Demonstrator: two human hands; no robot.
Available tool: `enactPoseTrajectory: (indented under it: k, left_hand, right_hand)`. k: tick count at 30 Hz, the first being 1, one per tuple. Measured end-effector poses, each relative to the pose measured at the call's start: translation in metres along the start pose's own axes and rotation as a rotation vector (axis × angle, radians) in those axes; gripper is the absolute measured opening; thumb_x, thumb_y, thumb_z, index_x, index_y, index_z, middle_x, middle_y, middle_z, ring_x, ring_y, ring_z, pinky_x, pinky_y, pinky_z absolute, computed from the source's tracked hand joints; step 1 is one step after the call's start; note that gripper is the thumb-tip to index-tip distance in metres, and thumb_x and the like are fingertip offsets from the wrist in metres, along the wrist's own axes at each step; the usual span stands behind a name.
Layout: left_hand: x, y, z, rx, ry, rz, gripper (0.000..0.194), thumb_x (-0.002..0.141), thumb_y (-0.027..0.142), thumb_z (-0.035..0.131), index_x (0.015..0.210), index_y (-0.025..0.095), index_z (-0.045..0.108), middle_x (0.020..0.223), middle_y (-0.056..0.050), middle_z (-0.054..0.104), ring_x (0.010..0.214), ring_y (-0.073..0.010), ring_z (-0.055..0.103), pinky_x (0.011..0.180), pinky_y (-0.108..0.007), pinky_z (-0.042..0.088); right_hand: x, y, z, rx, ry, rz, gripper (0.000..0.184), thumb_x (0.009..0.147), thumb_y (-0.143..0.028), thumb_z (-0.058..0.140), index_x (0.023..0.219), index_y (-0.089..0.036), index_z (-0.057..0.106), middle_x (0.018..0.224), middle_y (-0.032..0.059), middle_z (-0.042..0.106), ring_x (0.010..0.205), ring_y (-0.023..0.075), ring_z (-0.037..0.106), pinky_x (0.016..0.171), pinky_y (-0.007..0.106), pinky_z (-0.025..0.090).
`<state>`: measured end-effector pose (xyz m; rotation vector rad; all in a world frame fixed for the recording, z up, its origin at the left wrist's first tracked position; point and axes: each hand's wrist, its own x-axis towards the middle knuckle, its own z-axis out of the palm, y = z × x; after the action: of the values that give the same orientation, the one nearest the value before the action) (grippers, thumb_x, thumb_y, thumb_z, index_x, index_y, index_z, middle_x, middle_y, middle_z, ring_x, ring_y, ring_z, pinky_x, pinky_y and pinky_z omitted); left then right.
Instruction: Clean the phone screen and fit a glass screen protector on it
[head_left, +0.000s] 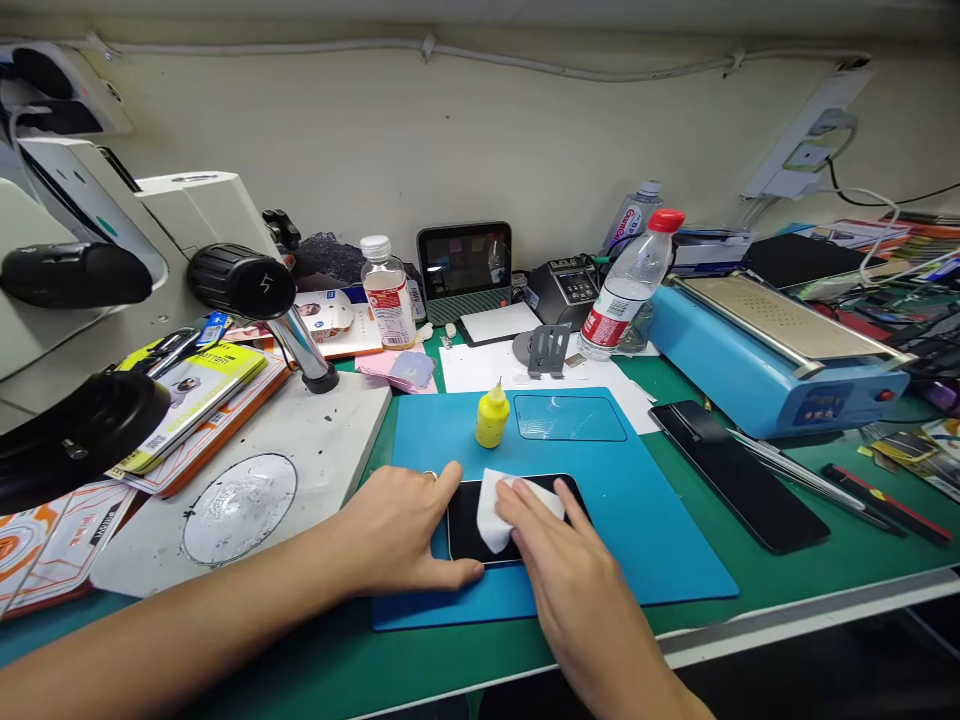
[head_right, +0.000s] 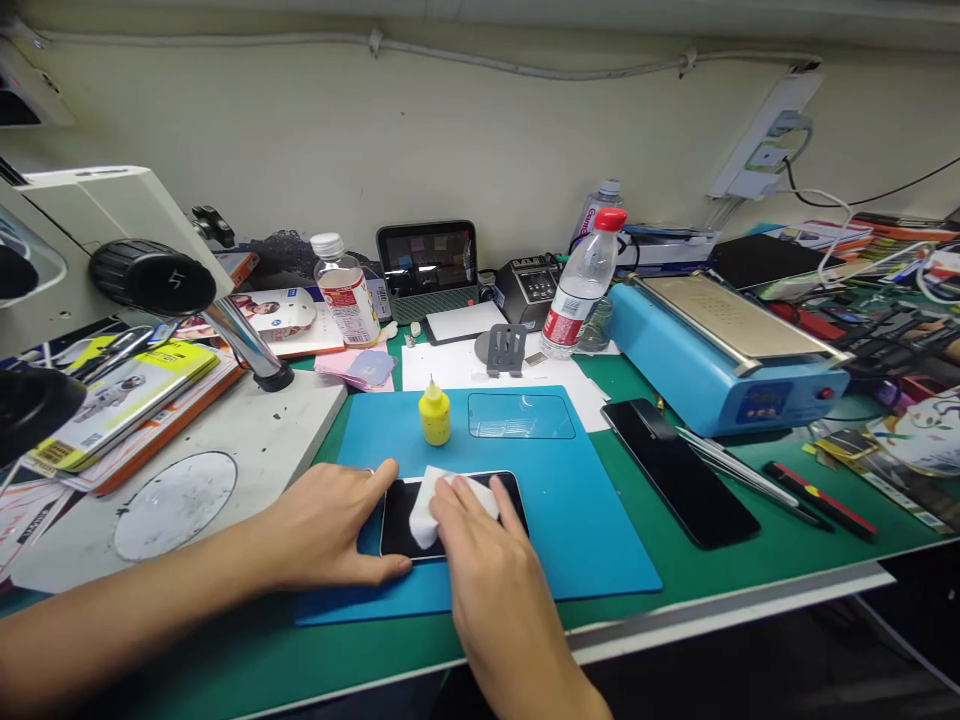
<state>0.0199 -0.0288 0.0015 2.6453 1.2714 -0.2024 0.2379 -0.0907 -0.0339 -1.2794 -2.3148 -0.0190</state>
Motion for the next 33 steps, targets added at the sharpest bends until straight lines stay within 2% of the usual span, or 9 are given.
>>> enactPoseTrajectory:
  k: [5, 7, 10, 15, 19, 22, 25, 29, 33]
  left_hand:
    - [0.001, 0.0, 0.001, -0.004, 0.004, 0.003, 0.054, 0.086, 0.075, 0.05, 0.097, 0.023, 0.047, 0.081, -0.005, 0.072, 0.074, -0.0332, 0.073, 0.053, -0.036, 0.034]
    - [0.001, 0.0, 0.001, -0.001, -0.002, -0.005, 0.057, 0.084, 0.077, 0.052, 0.098, 0.022, 0.047, 0.082, -0.006, 0.073, 0.075, -0.0339, 0.073, 0.054, -0.036, 0.035]
    - [0.002, 0.001, -0.001, 0.003, -0.019, -0.036, 0.06, 0.081, 0.079, 0.055, 0.098, 0.023, 0.047, 0.082, -0.006, 0.073, 0.076, -0.0352, 0.073, 0.055, -0.036, 0.037]
    - [0.002, 0.0, -0.001, -0.011, -0.022, -0.031, 0.058, 0.082, 0.077, 0.057, 0.099, 0.023, 0.047, 0.085, -0.006, 0.074, 0.081, -0.0353, 0.075, 0.056, -0.036, 0.039]
    - [0.002, -0.003, 0.001, -0.005, -0.024, -0.024, 0.07, 0.078, 0.087, 0.056, 0.102, 0.022, 0.048, 0.084, -0.007, 0.074, 0.081, -0.0358, 0.075, 0.056, -0.035, 0.037]
    - [0.003, -0.004, 0.001, 0.01, -0.035, -0.012, 0.08, 0.073, 0.096, 0.051, 0.103, 0.022, 0.049, 0.085, -0.008, 0.074, 0.079, -0.0362, 0.074, 0.054, -0.035, 0.034]
    - [0.003, -0.004, 0.002, -0.004, -0.02, -0.003, 0.083, 0.07, 0.099, 0.048, 0.101, 0.022, 0.049, 0.082, -0.007, 0.073, 0.076, -0.0354, 0.073, 0.053, -0.034, 0.029]
    - [0.003, -0.007, 0.004, -0.063, 0.007, -0.017, 0.091, 0.06, 0.107, 0.039, 0.096, 0.023, 0.046, 0.079, -0.006, 0.071, 0.073, -0.0345, 0.072, 0.053, -0.033, 0.023]
    - [0.002, -0.011, 0.008, -0.178, 0.026, -0.018, 0.095, 0.061, 0.109, 0.012, 0.092, 0.024, 0.043, 0.076, -0.004, 0.068, 0.069, -0.0317, 0.069, 0.054, -0.033, 0.024]
  right_hand:
    - [-0.016, -0.001, -0.008, -0.003, -0.068, -0.124, 0.053, 0.091, 0.006, 0.038, 0.137, -0.012, 0.058, 0.138, 0.0114, 0.069, 0.133, 0.0204, 0.062, 0.123, 0.052, 0.036]
    - [-0.021, 0.008, -0.013, -0.041, -0.057, -0.116, 0.053, 0.092, 0.005, 0.039, 0.14, -0.011, 0.056, 0.138, 0.0121, 0.07, 0.131, 0.0198, 0.063, 0.124, 0.051, 0.033]
    - [-0.014, 0.011, -0.011, -0.078, -0.036, -0.055, 0.052, 0.093, 0.005, 0.038, 0.138, -0.01, 0.059, 0.137, 0.0134, 0.07, 0.13, 0.0225, 0.064, 0.122, 0.055, 0.037]
    - [0.008, -0.016, 0.007, -0.026, -0.042, -0.075, 0.052, 0.094, 0.002, 0.036, 0.138, -0.009, 0.061, 0.142, 0.0121, 0.066, 0.135, 0.025, 0.061, 0.116, 0.052, 0.047]
    - [-0.006, -0.019, 0.002, 0.008, -0.062, -0.168, 0.057, 0.09, 0.004, 0.037, 0.141, -0.009, 0.059, 0.144, 0.0073, 0.065, 0.137, 0.0215, 0.059, 0.12, 0.048, 0.042]
    - [-0.021, -0.003, -0.008, -0.054, -0.062, -0.158, 0.061, 0.087, 0.007, 0.038, 0.143, -0.008, 0.056, 0.144, 0.0095, 0.065, 0.134, 0.0207, 0.061, 0.122, 0.049, 0.039]
    - [-0.018, 0.006, -0.009, -0.105, -0.058, -0.091, 0.058, 0.089, 0.007, 0.038, 0.141, -0.009, 0.058, 0.143, 0.0125, 0.065, 0.132, 0.0232, 0.063, 0.117, 0.052, 0.045]
    - [0.006, -0.008, 0.007, -0.052, -0.084, -0.058, 0.051, 0.094, -0.001, 0.041, 0.141, -0.008, 0.06, 0.149, 0.0129, 0.059, 0.138, 0.0277, 0.058, 0.115, 0.052, 0.049]
    - [0.017, -0.026, 0.016, 0.055, -0.154, -0.104, 0.055, 0.097, -0.006, 0.041, 0.151, -0.01, 0.051, 0.157, 0.0082, 0.051, 0.147, 0.0247, 0.047, 0.121, 0.049, 0.041]
